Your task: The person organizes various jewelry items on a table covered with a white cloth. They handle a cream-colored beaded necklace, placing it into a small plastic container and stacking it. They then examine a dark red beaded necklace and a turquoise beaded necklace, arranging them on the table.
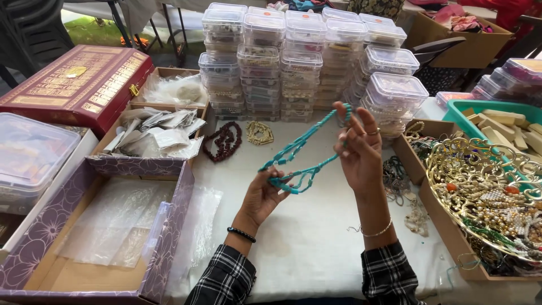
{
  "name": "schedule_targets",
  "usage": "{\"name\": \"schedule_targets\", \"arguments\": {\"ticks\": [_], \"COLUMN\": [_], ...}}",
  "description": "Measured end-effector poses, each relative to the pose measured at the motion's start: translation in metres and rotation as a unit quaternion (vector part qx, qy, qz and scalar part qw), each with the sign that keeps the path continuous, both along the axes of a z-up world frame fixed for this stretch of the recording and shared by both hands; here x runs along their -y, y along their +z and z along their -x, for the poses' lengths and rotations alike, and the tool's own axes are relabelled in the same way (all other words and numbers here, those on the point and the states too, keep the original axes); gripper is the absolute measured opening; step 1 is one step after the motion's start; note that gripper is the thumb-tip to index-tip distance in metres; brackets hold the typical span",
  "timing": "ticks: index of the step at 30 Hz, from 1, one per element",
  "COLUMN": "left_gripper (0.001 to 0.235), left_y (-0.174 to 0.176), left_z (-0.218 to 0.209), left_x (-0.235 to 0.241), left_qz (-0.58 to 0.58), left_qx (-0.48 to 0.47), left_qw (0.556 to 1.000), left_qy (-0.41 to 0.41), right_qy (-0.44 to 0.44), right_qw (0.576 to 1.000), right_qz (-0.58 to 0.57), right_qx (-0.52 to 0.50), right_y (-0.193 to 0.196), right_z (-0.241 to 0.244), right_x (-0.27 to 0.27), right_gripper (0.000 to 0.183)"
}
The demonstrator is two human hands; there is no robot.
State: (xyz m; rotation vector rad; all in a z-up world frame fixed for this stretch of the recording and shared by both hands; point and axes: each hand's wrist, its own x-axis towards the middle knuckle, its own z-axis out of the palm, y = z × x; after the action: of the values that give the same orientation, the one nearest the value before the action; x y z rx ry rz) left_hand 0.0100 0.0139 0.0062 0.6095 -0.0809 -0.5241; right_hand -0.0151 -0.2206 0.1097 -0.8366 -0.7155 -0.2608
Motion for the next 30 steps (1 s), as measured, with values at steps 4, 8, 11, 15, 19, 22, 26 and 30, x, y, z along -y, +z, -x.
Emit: {"name": "schedule_targets", "arguments": {"ticks": [4, 8, 11, 15, 19, 22, 26, 30], "left_gripper": [0.015, 0.019, 0.018, 0.023, 0.036, 0.04, 0.038, 0.031], "left_y": [-0.031, -0.028, -0.028, -0.007, 0.002, -0.012, -0.028, -0.014], "left_z": [-0.015, -0.009, -0.012, -0.006, -0.006, -0.013, -0.014, -0.005], "left_x": [0.0, 0.008, 0.003, -0.006, -0.006, -0.001, 0.009, 0.007], "left_qz": [0.138, 0.042, 0.151, 0.184, 0.056, -0.153, -0.359, -0.44], "left_qx": [0.057, 0.055, 0.067, 0.027, 0.025, 0.065, 0.144, 0.178], "left_qw": [0.988, 0.998, 0.986, 0.981, 0.996, 0.984, 0.919, 0.876], "left_qy": [-0.042, -0.004, 0.024, 0.051, 0.061, 0.068, 0.075, 0.086], "right_qy": [-0.096, -0.138, -0.148, -0.165, -0.163, -0.154, -0.143, -0.116], "right_qw": [0.984, 0.967, 0.979, 0.978, 0.959, 0.967, 0.984, 0.982], "right_qz": [-0.109, -0.128, -0.045, 0.081, 0.212, 0.186, 0.085, 0.144], "right_qx": [-0.099, -0.175, -0.135, -0.099, -0.091, -0.086, -0.063, -0.035], "right_y": [-0.043, -0.052, -0.06, -0.076, -0.077, -0.066, -0.055, -0.029], "right_z": [-0.025, -0.021, -0.018, -0.02, -0.018, -0.009, -0.007, -0.017], "right_x": [0.034, 0.043, 0.048, 0.043, 0.027, 0.018, 0.021, 0.025], "right_gripper": [0.038, 0.034, 0.028, 0.02, 0.018, 0.017, 0.017, 0.019]}}
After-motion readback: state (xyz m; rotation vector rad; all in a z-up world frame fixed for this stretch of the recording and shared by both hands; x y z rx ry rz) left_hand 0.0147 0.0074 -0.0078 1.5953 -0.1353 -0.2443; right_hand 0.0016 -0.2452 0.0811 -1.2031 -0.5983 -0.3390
